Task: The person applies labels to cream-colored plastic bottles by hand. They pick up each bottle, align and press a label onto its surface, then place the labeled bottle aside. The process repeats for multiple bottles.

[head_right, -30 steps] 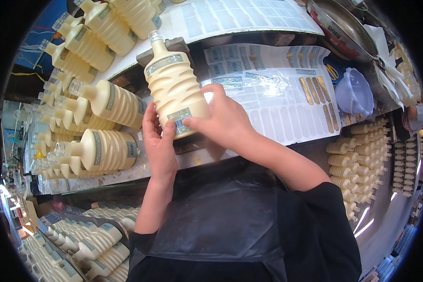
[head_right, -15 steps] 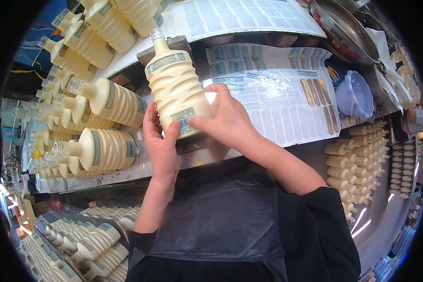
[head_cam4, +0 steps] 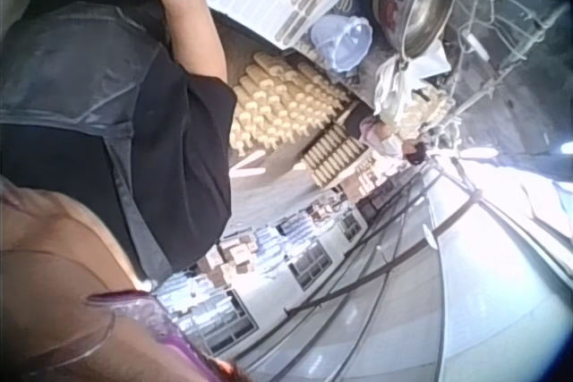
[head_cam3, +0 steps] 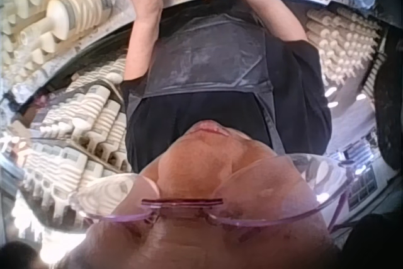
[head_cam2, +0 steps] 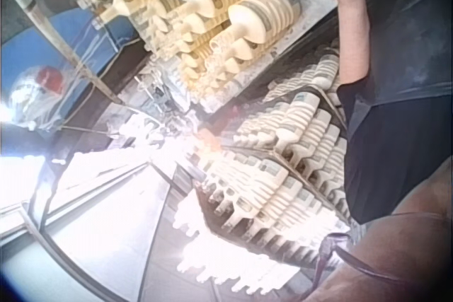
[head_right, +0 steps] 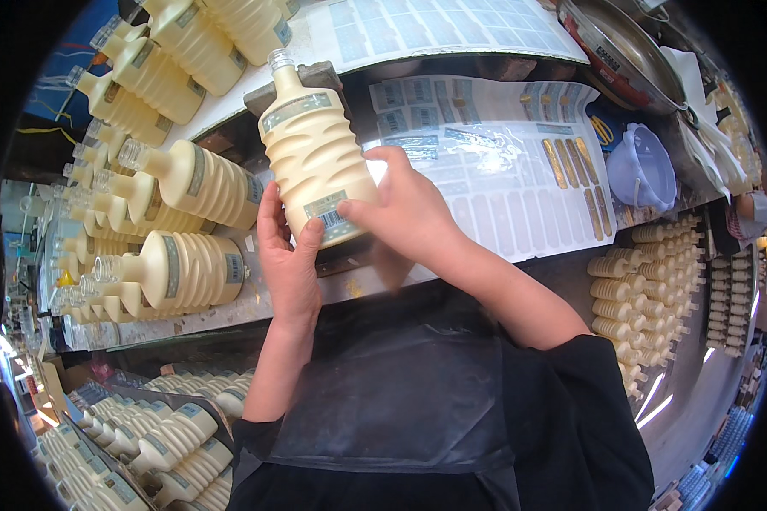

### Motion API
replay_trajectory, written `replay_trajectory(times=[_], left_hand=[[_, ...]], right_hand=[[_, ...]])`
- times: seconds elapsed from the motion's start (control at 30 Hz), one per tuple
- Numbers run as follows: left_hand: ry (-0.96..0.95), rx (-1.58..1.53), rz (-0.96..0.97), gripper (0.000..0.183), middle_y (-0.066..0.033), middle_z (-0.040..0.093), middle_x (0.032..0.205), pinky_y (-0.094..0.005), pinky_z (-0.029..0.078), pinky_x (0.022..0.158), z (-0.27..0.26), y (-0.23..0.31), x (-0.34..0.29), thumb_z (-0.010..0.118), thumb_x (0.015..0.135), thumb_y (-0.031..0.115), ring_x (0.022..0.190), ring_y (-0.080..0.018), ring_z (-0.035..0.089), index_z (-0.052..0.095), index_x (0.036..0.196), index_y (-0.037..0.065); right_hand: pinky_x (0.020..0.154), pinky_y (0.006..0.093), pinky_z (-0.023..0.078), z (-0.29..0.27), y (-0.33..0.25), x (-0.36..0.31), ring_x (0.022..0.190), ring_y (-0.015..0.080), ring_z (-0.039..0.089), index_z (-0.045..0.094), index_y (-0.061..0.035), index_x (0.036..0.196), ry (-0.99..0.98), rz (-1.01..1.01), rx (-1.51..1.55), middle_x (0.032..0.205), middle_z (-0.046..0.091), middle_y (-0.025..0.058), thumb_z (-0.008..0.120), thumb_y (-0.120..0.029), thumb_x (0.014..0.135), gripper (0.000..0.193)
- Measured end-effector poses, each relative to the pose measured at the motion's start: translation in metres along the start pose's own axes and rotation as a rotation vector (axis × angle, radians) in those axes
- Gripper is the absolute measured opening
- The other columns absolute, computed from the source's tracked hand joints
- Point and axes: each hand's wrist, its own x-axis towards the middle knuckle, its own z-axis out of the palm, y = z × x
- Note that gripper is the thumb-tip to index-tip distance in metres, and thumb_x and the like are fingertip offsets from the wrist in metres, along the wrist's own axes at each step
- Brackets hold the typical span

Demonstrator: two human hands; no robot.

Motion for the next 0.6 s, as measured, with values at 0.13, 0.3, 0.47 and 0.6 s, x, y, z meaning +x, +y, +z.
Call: replay_trajectory(times=[0.13,0.3,0.47,0.6], left_hand=[[-0.003,0.032,-0.003,0.081,-0.0190,0.044,0.151,-0.0392,0.041,0.113,-0.0005,0.0012,0.0006,0.073,0.089,0.008,0.137,-0.0263,0.046,0.030,0.157,0.000],[-0.003,0.039,0.005,0.082,-0.0194,0.044,0.150,-0.0394,0.041,0.113,-0.0008,0.0014,0.0006,0.074,0.088,0.007,0.137,-0.0265,0.047,0.030,0.157,-0.001],[0.000,0.019,-0.005,0.084,-0.0179,0.045,0.149,-0.0390,0.040,0.114,0.0001,0.0036,0.0005,0.075,0.087,0.006,0.136,-0.0256,0.047,0.030,0.157,-0.001],[0.003,0.005,-0.011,0.084,-0.0184,0.046,0.148,-0.0387,0.041,0.113,0.0024,0.0062,0.0004,0.075,0.087,0.005,0.135,-0.0255,0.048,0.030,0.157,-0.001]], right_hand=[[0.067,0.0278,0.043,-0.0012,-0.0015,0.0000,0.072,0.0097,0.047,0.048,-0.0010,0.137,-0.005,0.003,-0.021,0.078,0.046,-0.0018,0.082,-0.030,0.081,0.071],[0.067,0.0273,0.043,-0.0019,-0.0009,0.0000,0.072,0.0093,0.046,0.049,-0.0011,0.137,-0.011,0.002,-0.010,0.078,0.045,-0.0022,0.082,-0.030,0.080,0.072],[0.067,0.0271,0.042,-0.0022,-0.0018,-0.0004,0.073,0.0090,0.046,0.049,-0.0012,0.137,-0.018,0.007,-0.003,0.078,0.044,-0.0024,0.082,-0.030,0.080,0.072],[0.067,0.0270,0.042,-0.0023,-0.0008,-0.0001,0.073,0.0089,0.046,0.049,-0.0010,0.137,-0.017,0.010,0.005,0.078,0.044,-0.0025,0.082,-0.030,0.080,0.072]])
